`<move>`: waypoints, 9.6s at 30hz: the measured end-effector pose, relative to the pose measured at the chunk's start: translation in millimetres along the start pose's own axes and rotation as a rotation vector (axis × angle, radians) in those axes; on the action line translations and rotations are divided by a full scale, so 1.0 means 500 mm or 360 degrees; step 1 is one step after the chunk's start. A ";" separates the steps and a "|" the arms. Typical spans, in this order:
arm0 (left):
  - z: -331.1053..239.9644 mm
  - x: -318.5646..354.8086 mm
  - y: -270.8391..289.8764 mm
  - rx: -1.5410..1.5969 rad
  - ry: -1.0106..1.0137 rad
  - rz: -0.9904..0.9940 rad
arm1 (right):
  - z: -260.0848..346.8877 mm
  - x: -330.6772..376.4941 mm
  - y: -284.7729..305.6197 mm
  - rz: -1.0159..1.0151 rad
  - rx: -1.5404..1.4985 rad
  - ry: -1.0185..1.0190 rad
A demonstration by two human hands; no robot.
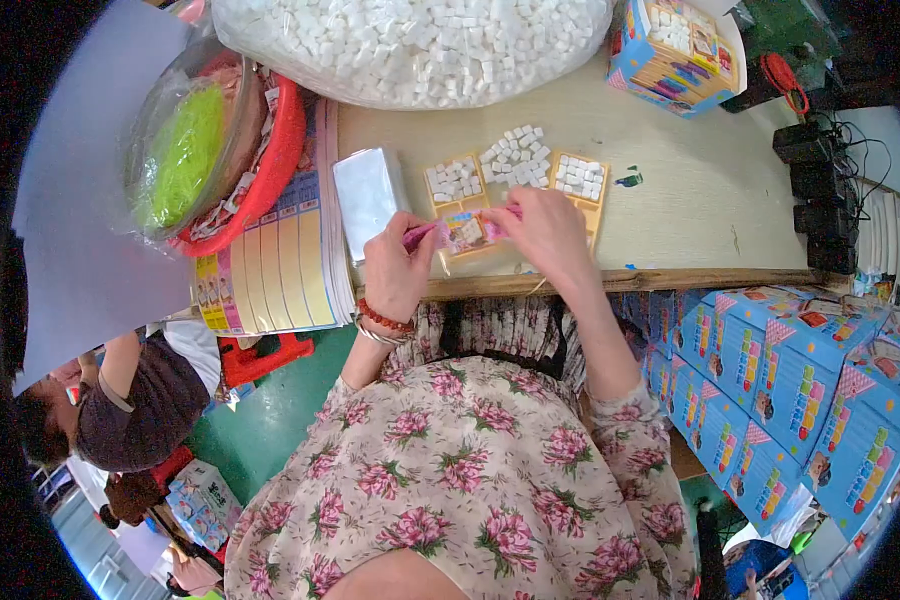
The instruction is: Manually packaging small toy blocks into plastic trays, sealing them in bags, and placing them into retail cardboard boxes.
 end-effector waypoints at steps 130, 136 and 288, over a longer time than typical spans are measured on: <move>-0.015 0.003 -0.064 0.1421 0.0175 0.0349 | 0.044 0.117 0.036 -0.0745 -0.1071 0.0340; -0.049 -0.022 -0.072 0.1590 0.0199 0.0315 | 0.017 0.079 0.001 -0.0417 -0.1557 0.0224; 0.427 0.360 0.466 0.1282 0.0178 -0.1781 | 0.828 0.011 -0.436 0.0213 0.0014 0.2573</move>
Point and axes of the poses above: each hand's wrist, its own x-axis away from the middle knuckle, its own y-axis out of the back of the hand, z = x × y, the point moved 9 cm from there along -x, towards the middle knuckle, and after that the axes turned 6 degrees about z, right-handed, at the moved point
